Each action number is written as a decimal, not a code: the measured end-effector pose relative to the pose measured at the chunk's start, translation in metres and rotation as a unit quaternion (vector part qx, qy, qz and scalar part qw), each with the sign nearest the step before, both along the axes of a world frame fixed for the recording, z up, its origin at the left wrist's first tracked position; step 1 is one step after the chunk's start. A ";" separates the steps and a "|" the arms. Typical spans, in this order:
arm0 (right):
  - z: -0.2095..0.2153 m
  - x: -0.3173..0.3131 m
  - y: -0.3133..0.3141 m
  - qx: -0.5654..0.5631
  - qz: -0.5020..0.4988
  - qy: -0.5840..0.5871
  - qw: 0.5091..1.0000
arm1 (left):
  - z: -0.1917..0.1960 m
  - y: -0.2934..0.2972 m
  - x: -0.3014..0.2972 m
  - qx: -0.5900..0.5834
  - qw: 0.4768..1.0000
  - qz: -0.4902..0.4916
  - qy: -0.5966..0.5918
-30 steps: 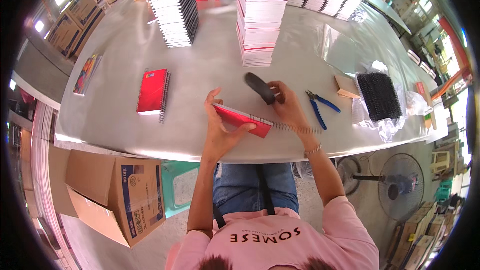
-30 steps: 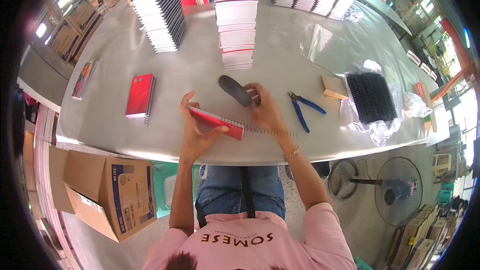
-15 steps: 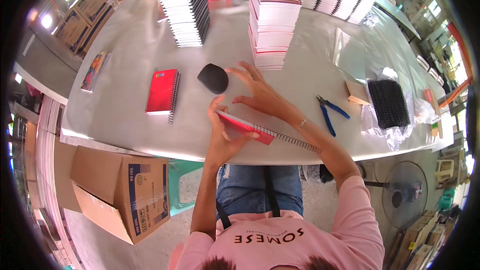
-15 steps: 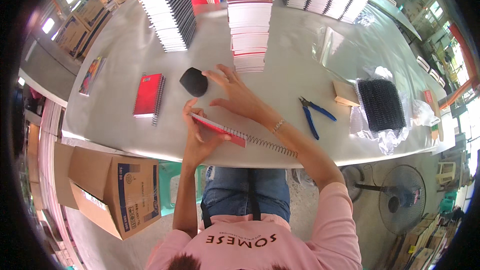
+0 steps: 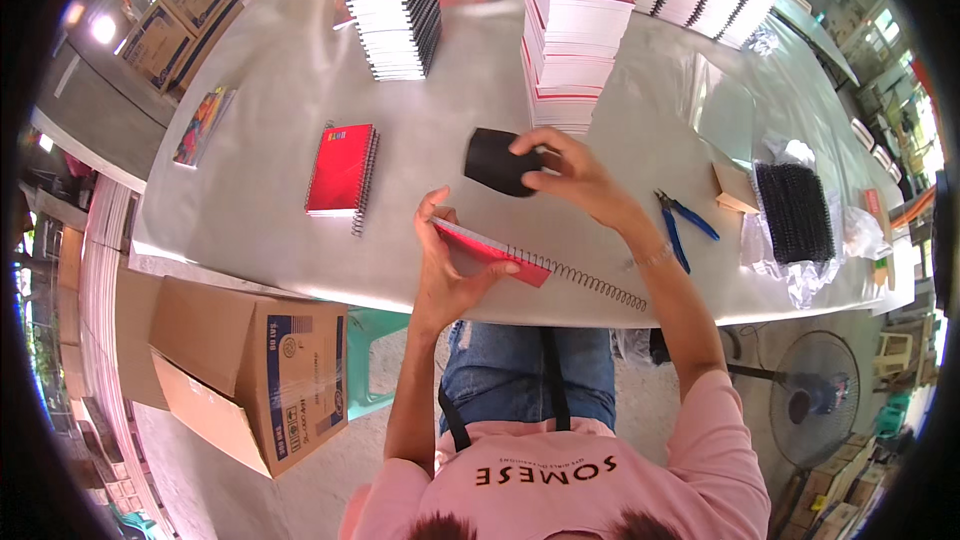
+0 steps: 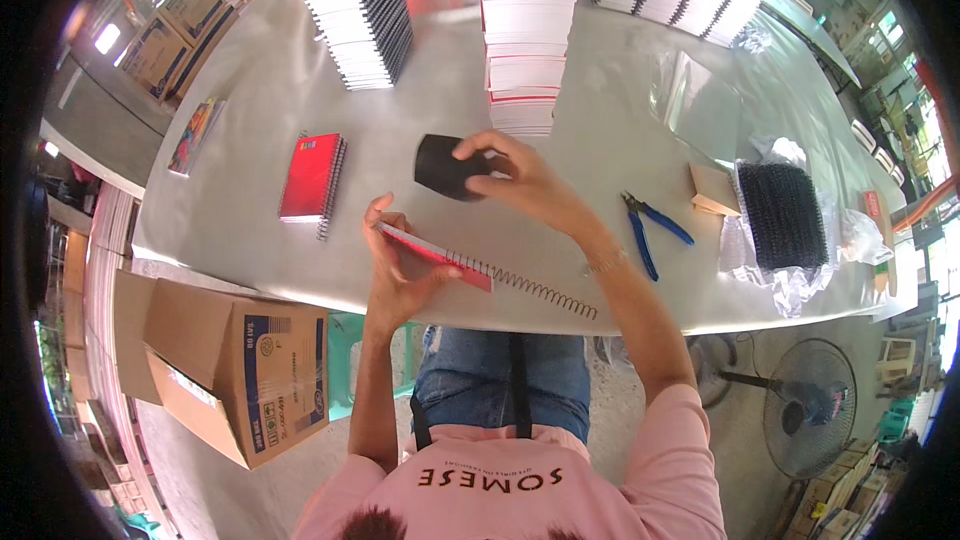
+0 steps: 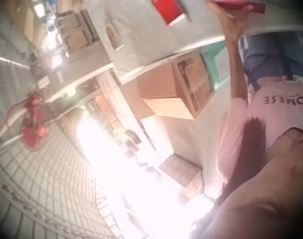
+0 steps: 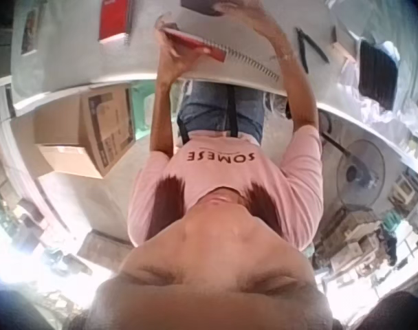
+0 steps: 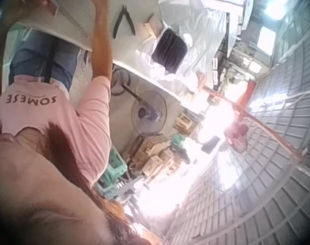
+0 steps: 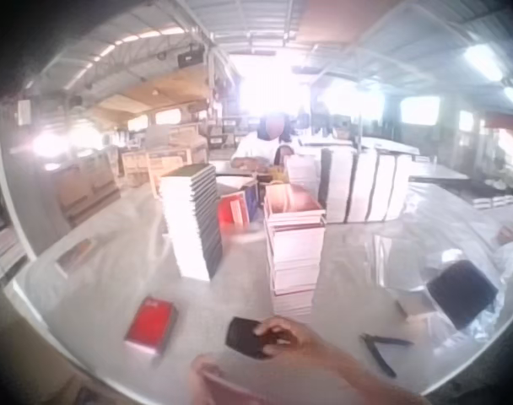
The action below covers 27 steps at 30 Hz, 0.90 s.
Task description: The person inserts a metal spiral coil into the pre-punched holes of a red notebook cover and its pages by hand, and then uses a pair of pliers to cut and crimp the end of the coil.
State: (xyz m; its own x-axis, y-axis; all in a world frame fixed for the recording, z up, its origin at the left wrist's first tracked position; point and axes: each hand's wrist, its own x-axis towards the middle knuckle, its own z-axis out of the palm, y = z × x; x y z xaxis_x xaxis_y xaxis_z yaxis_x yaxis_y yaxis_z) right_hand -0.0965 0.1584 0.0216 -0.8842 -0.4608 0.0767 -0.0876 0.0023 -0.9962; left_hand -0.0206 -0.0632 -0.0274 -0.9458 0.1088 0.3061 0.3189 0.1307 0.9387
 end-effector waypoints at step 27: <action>0.038 0.098 0.020 0.220 -0.053 0.259 0.939 | 0.000 -0.002 -0.001 -0.013 0.999 -0.025 -0.020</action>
State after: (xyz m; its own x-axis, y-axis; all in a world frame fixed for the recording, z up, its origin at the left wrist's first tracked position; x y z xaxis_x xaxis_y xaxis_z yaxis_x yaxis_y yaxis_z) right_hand 0.0012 0.1789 0.0595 -0.8233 -0.4603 0.3321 -0.5364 0.4395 -0.7205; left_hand -0.0220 -0.0651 -0.0272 -0.9502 0.1643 0.2647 0.2880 0.1392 0.9474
